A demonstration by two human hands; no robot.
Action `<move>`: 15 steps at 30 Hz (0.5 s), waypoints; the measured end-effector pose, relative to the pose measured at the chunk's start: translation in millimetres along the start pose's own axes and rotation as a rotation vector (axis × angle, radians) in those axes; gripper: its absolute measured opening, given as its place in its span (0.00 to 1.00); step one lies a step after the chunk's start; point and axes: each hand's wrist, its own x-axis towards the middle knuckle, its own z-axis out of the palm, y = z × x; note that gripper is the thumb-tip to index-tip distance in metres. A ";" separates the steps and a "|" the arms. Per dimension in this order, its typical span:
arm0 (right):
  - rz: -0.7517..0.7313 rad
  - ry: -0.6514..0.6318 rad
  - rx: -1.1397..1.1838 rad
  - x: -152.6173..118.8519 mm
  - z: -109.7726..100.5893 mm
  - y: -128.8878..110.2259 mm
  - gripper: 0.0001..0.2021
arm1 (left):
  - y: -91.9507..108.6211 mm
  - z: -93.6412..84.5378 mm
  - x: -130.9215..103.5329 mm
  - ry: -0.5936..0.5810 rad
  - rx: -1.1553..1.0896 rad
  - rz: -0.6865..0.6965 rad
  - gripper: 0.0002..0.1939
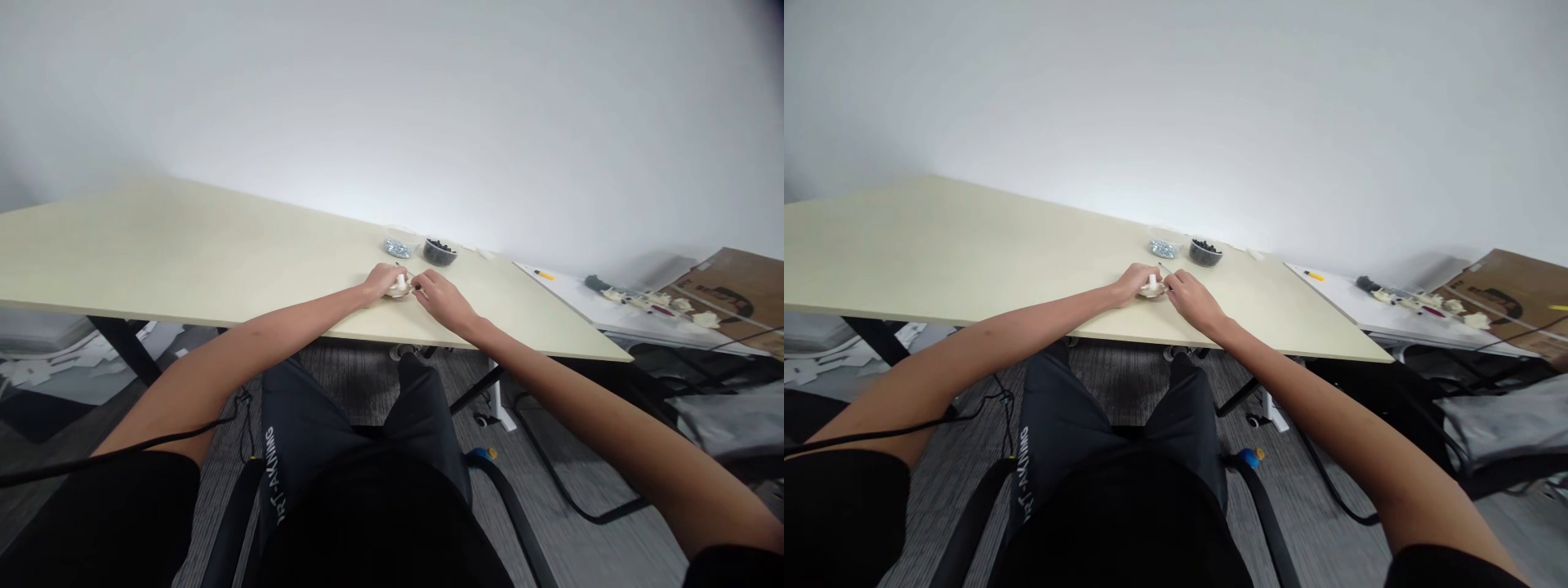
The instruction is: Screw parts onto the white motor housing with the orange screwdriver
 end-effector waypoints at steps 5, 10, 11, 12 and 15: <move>0.008 -0.001 0.000 0.8 0.7 -0.6 0.09 | -2.0 -0.3 1.5 -0.008 -0.026 -0.005 0.06; 0.036 -0.015 0.030 2.0 -2.2 -1.4 0.07 | -3.2 -1.2 2.3 -0.016 -0.050 0.000 0.05; 0.041 -0.023 0.034 2.6 -3.1 -1.7 0.07 | -3.1 -1.2 2.1 -0.016 -0.058 -0.005 0.05; 0.045 -0.030 0.036 3.2 -3.9 -2.0 0.07 | -2.8 -1.1 1.8 -0.015 -0.068 -0.013 0.05; 0.056 -0.047 0.030 4.7 -5.5 -3.1 0.08 | -1.4 0.1 0.5 0.009 -0.101 -0.063 0.04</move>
